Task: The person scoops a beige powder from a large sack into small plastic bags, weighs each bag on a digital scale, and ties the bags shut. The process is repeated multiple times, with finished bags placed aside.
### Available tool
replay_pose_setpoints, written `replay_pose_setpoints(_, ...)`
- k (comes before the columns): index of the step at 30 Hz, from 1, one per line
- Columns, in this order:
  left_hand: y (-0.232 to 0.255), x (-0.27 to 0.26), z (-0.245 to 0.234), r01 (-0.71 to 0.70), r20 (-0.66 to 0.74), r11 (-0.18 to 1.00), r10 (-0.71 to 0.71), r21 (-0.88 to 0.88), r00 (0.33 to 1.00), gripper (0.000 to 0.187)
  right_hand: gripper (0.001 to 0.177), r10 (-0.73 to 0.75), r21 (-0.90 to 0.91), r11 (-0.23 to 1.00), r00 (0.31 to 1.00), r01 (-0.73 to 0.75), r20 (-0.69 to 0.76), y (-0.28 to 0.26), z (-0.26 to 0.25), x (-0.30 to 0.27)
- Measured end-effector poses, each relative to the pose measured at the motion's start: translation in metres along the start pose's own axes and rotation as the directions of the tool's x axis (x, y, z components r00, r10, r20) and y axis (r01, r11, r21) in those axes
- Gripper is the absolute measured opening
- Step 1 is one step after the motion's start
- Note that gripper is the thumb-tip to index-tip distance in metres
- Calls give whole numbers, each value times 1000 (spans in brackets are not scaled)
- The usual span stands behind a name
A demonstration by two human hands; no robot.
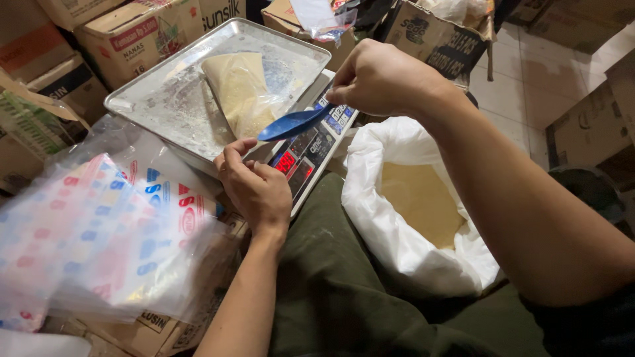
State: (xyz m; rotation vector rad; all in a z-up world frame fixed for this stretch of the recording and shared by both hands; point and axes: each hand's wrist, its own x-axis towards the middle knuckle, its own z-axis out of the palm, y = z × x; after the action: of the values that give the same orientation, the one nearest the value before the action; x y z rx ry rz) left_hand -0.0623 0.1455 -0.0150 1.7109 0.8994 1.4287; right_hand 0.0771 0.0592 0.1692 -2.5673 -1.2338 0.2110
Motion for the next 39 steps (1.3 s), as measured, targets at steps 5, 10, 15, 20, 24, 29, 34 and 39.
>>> replay_pose_setpoints(5,2,0,0,115,45,993,-115,-3,992,31,28,81,125,988,995,-87,51,15,-3,-6)
replay_pose_setpoints(10,-1,-1,0,-5,-8,1000,5,26,1000,30,29,82,201,976,996,-86,31,60,-12,-24)
replay_pose_setpoints(15,-4,-5,2,4,-10,1000,-3,14,1000,30,29,271,196,943,962,-269,21,118,-27,-53)
replay_pose_setpoints(20,-2,-11,9,-5,-7,1000,5,11,1000,28,34,433,138,885,895,-445,110,186,-29,-82)
replay_pose_setpoints(24,5,-18,16,-47,34,998,48,-29,998,27,35,508,24,850,830,-527,230,249,-2,-94)
replay_pose_setpoints(29,25,-43,26,114,261,992,-97,-50,961,21,36,414,-127,909,832,-397,370,308,62,-106)
replay_pose_setpoints(34,37,-62,34,-5,408,995,46,-101,912,24,34,512,-169,854,737,-492,441,313,113,-120)
replay_pose_setpoints(39,42,-74,39,17,503,997,27,-82,864,25,37,529,-178,845,734,-505,426,299,128,-127)
